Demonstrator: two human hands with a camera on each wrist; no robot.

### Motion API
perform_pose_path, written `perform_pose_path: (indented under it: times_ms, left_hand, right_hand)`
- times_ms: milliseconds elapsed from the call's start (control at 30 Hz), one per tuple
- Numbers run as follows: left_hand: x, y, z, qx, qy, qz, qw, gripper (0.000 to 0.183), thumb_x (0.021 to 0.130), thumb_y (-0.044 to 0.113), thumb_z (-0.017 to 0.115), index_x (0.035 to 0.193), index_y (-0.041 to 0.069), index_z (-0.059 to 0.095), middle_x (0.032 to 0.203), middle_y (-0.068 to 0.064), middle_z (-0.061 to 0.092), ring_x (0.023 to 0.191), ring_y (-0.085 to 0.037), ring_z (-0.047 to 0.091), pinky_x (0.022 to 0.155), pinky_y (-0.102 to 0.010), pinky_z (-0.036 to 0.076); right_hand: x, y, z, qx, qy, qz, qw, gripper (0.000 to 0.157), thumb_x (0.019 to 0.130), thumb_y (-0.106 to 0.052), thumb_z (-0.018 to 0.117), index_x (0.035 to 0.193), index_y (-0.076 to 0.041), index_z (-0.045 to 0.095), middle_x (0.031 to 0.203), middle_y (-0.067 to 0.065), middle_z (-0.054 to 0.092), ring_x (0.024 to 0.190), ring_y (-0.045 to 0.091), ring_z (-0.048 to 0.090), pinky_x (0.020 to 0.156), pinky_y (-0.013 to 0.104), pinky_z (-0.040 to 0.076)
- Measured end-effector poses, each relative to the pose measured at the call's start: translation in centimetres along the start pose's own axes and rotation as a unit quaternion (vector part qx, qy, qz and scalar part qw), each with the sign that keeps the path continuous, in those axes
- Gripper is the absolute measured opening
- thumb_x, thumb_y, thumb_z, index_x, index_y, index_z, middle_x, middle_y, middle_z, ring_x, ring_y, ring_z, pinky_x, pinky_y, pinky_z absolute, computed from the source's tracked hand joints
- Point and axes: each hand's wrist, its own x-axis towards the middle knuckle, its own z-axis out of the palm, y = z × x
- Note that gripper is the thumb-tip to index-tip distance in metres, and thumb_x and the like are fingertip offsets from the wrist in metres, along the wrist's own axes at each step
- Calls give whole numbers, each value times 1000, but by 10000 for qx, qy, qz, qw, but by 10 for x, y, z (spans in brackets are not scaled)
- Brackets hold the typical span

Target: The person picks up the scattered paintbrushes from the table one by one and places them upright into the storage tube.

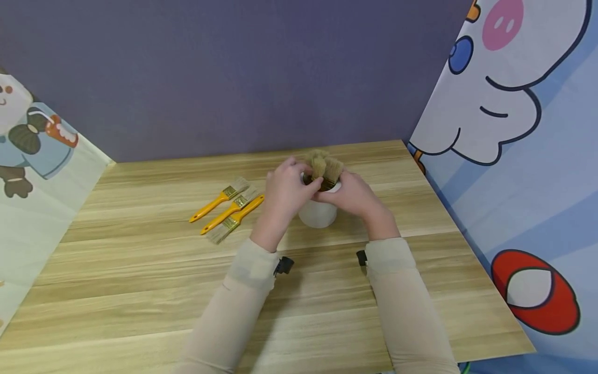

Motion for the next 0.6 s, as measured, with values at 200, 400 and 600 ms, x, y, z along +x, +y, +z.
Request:
perform_pose_path:
  times_ms: [200, 400, 600]
  left_hand:
    - [-1, 0, 3, 200, 37, 29, 9998, 32, 101, 47, 72, 117, 21, 82, 122, 0, 73, 113, -21, 70, 98, -53, 52]
    - [-2, 1, 5, 339, 148, 90, 9993, 28, 101, 46, 72, 104, 21, 85, 111, 0, 74, 106, -20, 71, 92, -51, 52]
    - [-6, 3, 6, 693, 393, 13, 9968, 30, 99, 50, 74, 99, 22, 84, 112, 1, 77, 105, -20, 71, 93, -51, 51]
  right_hand:
    - [0, 0, -1, 65, 18, 8, 10000, 84, 90, -54, 81, 155, -12, 48, 156, 19, 54, 137, 36, 56, 112, 57, 48]
    - [1, -1, 0, 89, -31, 39, 9999, 85, 92, -51, 80, 158, -10, 44, 158, 21, 51, 137, 37, 56, 110, 56, 48]
    - [2, 1, 2, 130, -22, 1, 9999, 82, 92, -46, 80, 157, -8, 45, 157, 22, 53, 137, 37, 56, 111, 56, 48]
